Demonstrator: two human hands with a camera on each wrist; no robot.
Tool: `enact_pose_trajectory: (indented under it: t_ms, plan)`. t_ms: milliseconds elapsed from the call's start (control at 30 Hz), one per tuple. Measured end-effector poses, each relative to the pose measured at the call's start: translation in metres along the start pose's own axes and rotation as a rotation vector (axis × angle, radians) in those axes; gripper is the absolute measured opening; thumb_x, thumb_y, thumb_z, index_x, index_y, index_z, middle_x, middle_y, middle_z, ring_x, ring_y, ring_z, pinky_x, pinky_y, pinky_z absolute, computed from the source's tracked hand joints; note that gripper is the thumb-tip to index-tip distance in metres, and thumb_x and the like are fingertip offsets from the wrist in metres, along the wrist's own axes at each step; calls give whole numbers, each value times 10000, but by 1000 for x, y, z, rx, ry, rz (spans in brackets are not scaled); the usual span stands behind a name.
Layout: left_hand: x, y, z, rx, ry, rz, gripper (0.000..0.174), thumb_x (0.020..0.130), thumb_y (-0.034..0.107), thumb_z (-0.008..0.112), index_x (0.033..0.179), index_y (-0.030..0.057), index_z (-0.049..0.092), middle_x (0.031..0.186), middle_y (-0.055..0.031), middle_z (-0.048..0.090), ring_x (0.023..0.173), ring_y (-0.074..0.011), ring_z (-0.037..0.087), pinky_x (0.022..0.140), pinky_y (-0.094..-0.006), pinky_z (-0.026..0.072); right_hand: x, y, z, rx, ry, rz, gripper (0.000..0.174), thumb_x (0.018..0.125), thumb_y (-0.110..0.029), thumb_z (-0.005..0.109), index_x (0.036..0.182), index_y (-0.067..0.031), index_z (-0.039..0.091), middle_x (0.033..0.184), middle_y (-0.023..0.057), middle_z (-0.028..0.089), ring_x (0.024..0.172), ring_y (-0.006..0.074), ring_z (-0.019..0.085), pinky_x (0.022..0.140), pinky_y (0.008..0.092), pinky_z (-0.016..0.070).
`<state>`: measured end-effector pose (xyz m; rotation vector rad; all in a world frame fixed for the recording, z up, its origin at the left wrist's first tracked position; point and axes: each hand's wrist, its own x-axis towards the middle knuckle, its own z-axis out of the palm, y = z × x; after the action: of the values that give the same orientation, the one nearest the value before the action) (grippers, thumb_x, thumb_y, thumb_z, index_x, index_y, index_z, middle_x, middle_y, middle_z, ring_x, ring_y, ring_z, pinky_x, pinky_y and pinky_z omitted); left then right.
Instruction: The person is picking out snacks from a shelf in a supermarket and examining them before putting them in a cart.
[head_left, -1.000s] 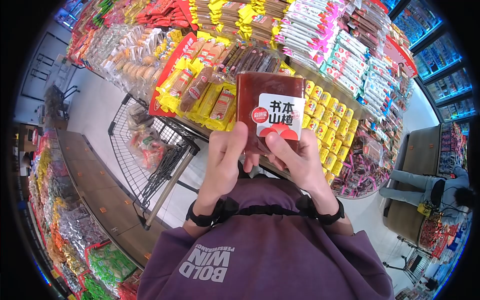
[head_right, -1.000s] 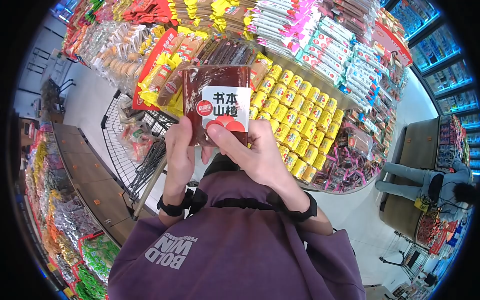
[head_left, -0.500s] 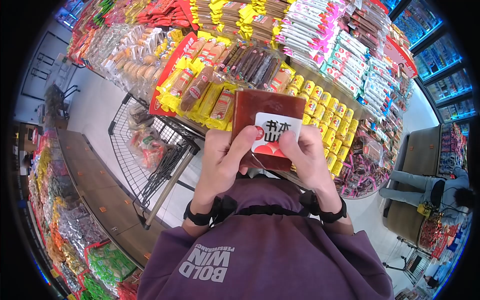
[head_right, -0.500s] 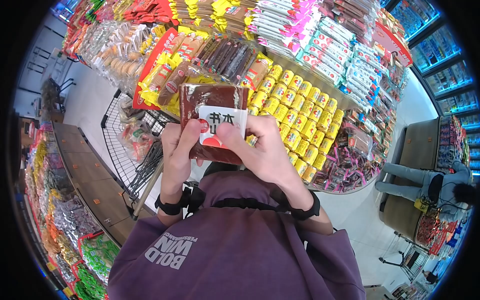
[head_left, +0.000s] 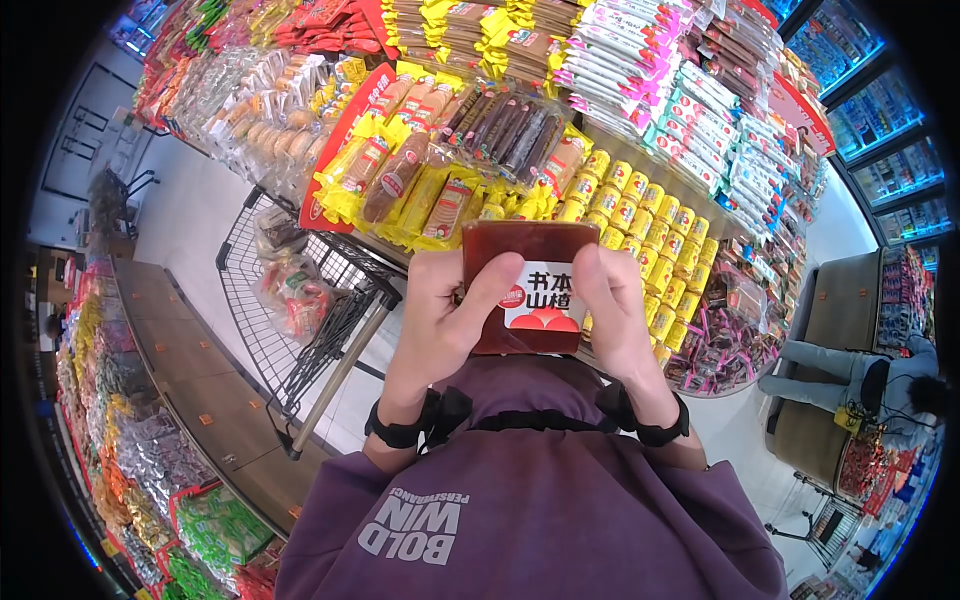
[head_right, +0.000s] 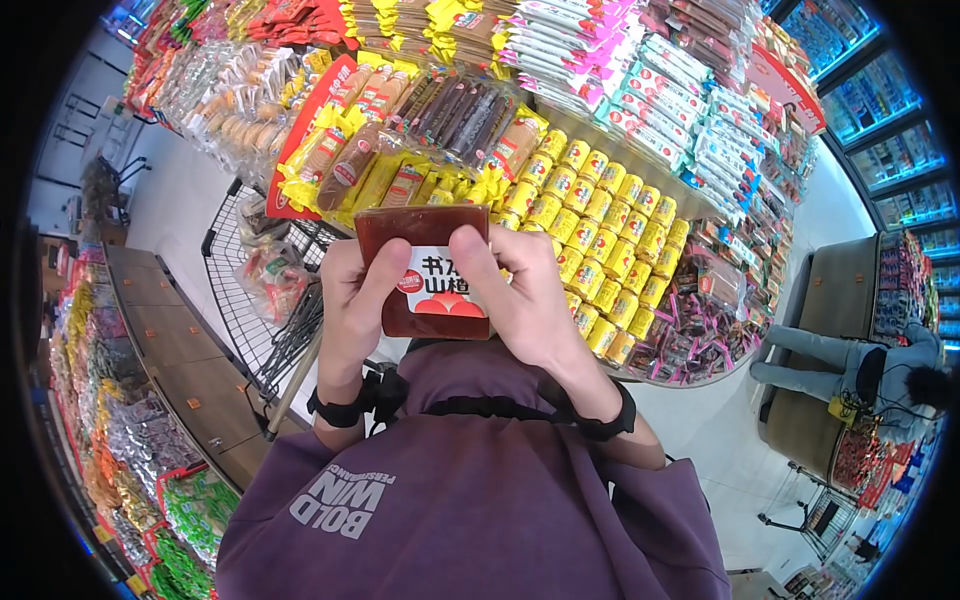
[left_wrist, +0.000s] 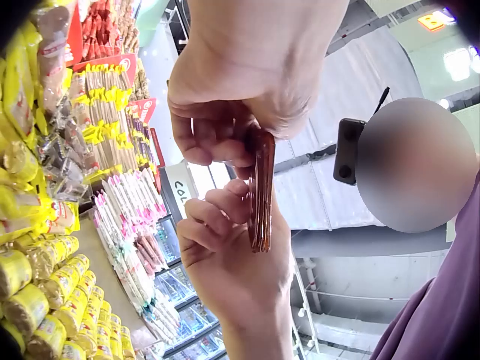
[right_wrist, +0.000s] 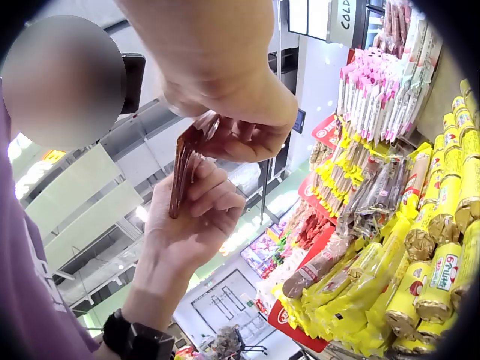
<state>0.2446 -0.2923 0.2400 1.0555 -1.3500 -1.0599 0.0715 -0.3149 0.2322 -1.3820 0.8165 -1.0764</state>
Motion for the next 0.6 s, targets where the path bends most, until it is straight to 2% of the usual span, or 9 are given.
enact_pose_trajectory:
  t_ms: [67, 233, 333, 367, 467, 600]
  plan:
    - [-1, 0, -1, -17, -9, -19, 259, 958, 175, 589, 866, -49, 681, 682, -35, 660, 599, -49, 540, 533, -247, 411, 3, 3, 3, -38, 63, -12, 381, 1008, -230, 535, 736, 24, 617, 562, -18, 527, 545, 26, 422, 478, 248, 340]
    - [-4, -2, -5, -93, -30, -128, 219, 932, 157, 620, 891, -45, 695, 688, -33, 669, 603, -58, 551, 547, -250, 423, 3, 2, 9, 8, 86, 26, 396, 1008, -217, 531, 694, 15, 600, 523, -20, 495, 517, 26, 401, 457, 257, 321]
    - [1, -2, 2, -28, 63, 22, 197, 904, 141, 649, 920, -47, 706, 693, -39, 683, 612, -64, 572, 565, -243, 436, 2, -6, 10, -71, 37, 18, 409, 1011, -215, 523, 675, 10, 588, 516, -15, 489, 504, 31, 399, 452, 266, 317]
    - [0, -2, -3, -25, 42, -43, 187, 881, 127, 669, 933, -48, 711, 704, -51, 696, 630, -72, 599, 584, -238, 448, 1, -8, 9, -123, 3, 4, 412, 1012, -213, 519, 672, 9, 584, 515, -13, 489, 500, 34, 400, 451, 269, 316]
    - [-1, -1, -7, -59, 12, -62, 174, 875, 110, 667, 928, -49, 711, 721, -62, 703, 641, -76, 609, 597, -241, 457, 1, 0, 6, -154, 0, -92, 431, 1015, -230, 514, 663, 14, 565, 502, -12, 475, 480, 43, 398, 443, 274, 309]
    - [-2, 1, -4, -101, 12, -95, 184, 878, 117, 660, 936, -49, 713, 723, -63, 700, 649, -77, 610, 603, -246, 463, 3, 5, 10, -43, 70, -84, 474, 1025, -265, 493, 641, 9, 534, 481, -16, 447, 459, 49, 380, 430, 277, 293]
